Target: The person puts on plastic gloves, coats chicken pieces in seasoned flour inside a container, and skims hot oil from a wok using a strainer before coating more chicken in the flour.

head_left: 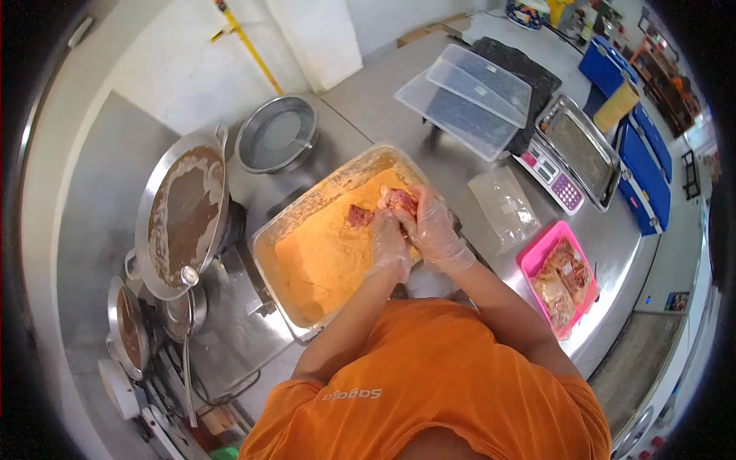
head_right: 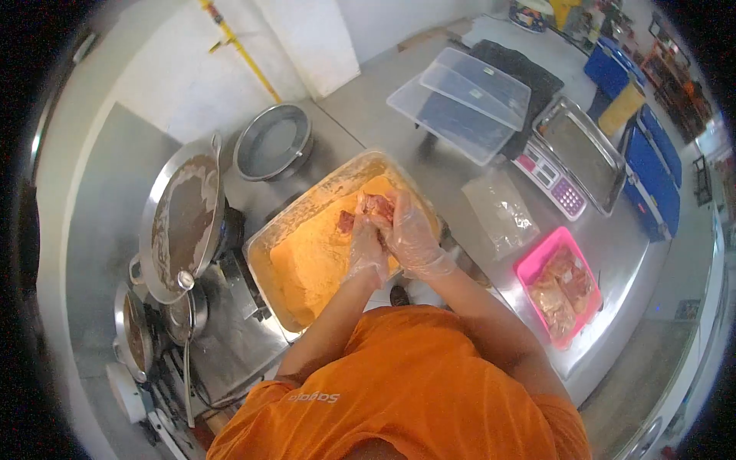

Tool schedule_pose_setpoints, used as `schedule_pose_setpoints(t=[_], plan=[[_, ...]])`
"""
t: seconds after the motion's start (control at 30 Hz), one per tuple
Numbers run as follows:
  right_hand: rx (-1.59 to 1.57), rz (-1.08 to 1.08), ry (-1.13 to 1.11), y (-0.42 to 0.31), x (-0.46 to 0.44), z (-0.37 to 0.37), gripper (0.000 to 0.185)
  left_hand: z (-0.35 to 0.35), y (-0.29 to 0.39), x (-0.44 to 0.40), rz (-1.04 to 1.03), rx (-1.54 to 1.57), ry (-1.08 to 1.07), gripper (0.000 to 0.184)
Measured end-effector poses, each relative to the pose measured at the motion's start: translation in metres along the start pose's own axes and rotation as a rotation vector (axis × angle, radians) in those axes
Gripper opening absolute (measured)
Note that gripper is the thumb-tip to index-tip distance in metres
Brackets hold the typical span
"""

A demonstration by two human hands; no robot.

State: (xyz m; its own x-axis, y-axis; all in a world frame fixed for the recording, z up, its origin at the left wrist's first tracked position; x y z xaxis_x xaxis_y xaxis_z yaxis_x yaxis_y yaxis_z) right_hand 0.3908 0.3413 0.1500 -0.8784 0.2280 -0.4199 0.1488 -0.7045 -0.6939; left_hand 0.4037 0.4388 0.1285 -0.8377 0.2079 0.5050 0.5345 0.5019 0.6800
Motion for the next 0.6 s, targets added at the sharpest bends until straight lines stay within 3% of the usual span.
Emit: schedule_pose_setpoints(t=[0.07,0.17,0.37,0.6], plan=[[0.09,-0.031,-0.17,-0.016,-0.012,-0.02,0.039,0.032,-0.007,-0.031,-0.061,0.138,0.003,0.045],[0.112,-0.05,-0.213,-0.039,-0.016,-0.039,0.039,0.049,0.012,-0.04,-0.029,0.328,0.039,0.036],[0.248,0.041,-0.329,-0.059,-0.017,-0.069,0.041,0.104,0.02,-0.056,0.045,0.493,-0.195,0.029],[0.237,0.054,-0.349,-0.071,-0.019,-0.077,0.044,0.119,0.036,-0.057,0.128,0.285,-0.26,0.031]])
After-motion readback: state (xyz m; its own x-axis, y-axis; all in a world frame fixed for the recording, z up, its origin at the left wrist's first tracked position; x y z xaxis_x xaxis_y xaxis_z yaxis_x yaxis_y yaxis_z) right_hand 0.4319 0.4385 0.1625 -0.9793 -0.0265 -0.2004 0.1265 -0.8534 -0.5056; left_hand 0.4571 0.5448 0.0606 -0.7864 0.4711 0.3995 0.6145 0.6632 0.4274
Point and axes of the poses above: each hand's wrist, its own x-axis away from the middle knuckle, its own z-axis out of the back of the hand, y = z × x, the point moved 4 cm from there along -x, towards the middle knuckle, and after that the axes turned 5 degrees about x, right-handed, at the moved point
